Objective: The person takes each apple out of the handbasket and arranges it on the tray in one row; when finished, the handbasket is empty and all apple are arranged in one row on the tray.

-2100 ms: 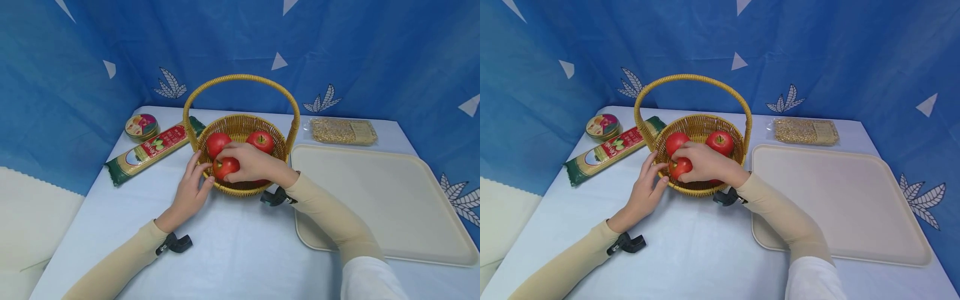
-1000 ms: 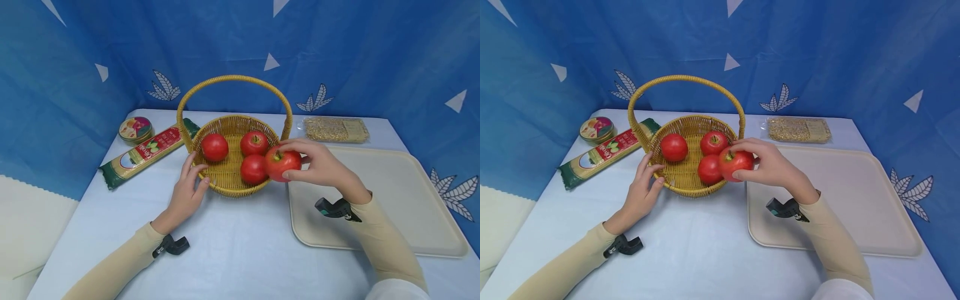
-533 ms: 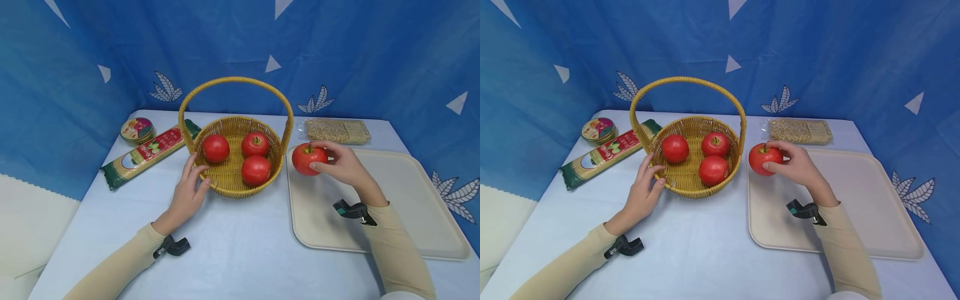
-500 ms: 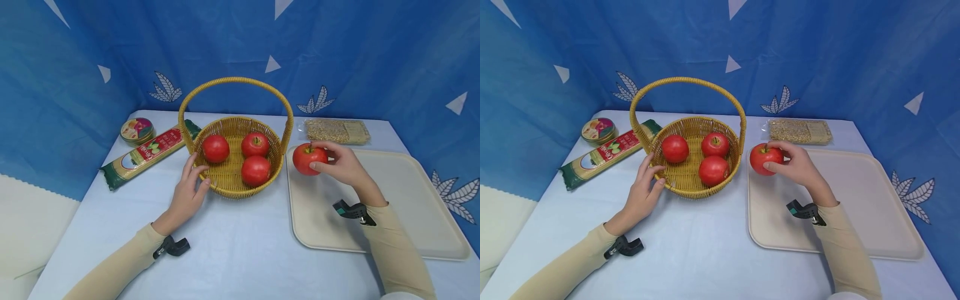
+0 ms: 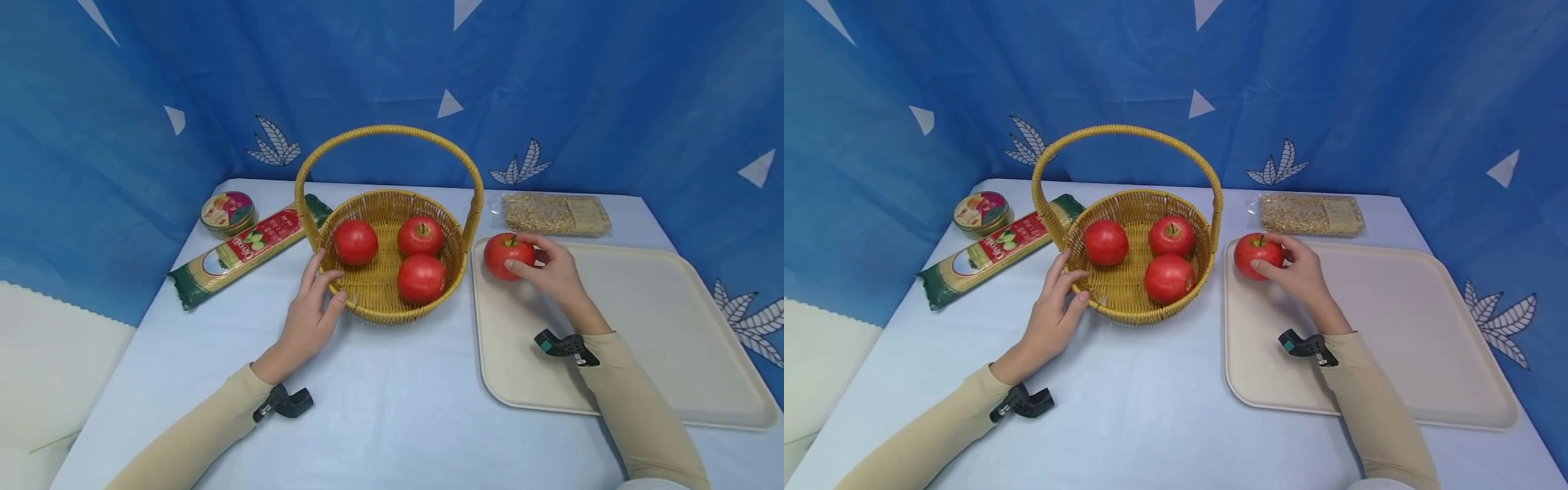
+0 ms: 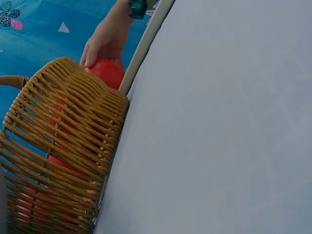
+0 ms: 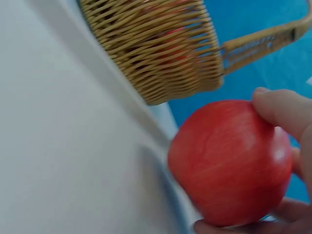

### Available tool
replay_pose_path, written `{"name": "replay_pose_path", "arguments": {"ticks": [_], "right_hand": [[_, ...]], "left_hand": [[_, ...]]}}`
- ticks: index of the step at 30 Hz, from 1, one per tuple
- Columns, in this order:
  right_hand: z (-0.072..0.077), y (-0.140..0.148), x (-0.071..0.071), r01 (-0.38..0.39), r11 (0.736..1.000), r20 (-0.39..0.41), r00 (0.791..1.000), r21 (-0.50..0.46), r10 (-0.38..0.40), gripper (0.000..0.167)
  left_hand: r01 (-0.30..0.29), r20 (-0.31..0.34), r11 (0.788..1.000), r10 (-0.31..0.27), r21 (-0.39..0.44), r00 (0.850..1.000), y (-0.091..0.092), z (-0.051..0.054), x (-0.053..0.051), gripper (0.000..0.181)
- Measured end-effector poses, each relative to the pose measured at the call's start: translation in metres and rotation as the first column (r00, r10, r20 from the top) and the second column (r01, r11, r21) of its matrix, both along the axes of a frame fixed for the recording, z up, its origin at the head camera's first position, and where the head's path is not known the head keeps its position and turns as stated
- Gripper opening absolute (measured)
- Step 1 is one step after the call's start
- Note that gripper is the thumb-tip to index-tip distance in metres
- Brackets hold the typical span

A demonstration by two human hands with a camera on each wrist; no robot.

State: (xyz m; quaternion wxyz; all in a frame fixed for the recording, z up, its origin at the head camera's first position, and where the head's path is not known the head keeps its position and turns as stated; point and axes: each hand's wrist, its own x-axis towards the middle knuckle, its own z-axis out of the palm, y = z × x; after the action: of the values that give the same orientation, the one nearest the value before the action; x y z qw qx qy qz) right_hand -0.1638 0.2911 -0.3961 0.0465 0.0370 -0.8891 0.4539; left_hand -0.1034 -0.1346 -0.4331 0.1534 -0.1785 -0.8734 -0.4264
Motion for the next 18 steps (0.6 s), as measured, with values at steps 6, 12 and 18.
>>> {"name": "replay_pose_path", "arguments": {"ticks": [6, 12, 18], "right_hand": [[-0.013, -0.003, -0.002, 0.021, 1.000, -0.023, 0.999, -0.017, -0.022, 0.056], [-0.016, -0.005, -0.002, 0.014, 0.999, -0.025, 1.000, -0.042, -0.015, 0.057], [-0.018, -0.005, -0.001, 0.032, 0.998, -0.022, 0.999, -0.059, -0.033, 0.054]], "left_hand": [[0.001, 0.008, 1.000, -0.001, -0.003, 1.000, 0.000, 0.001, 0.001, 0.036], [-0.003, 0.005, 1.000, 0.003, -0.004, 1.000, 0.000, 0.001, 0.000, 0.037], [-0.003, 0.003, 1.000, 0.003, -0.006, 1.000, 0.000, 0.001, 0.001, 0.036]]}}
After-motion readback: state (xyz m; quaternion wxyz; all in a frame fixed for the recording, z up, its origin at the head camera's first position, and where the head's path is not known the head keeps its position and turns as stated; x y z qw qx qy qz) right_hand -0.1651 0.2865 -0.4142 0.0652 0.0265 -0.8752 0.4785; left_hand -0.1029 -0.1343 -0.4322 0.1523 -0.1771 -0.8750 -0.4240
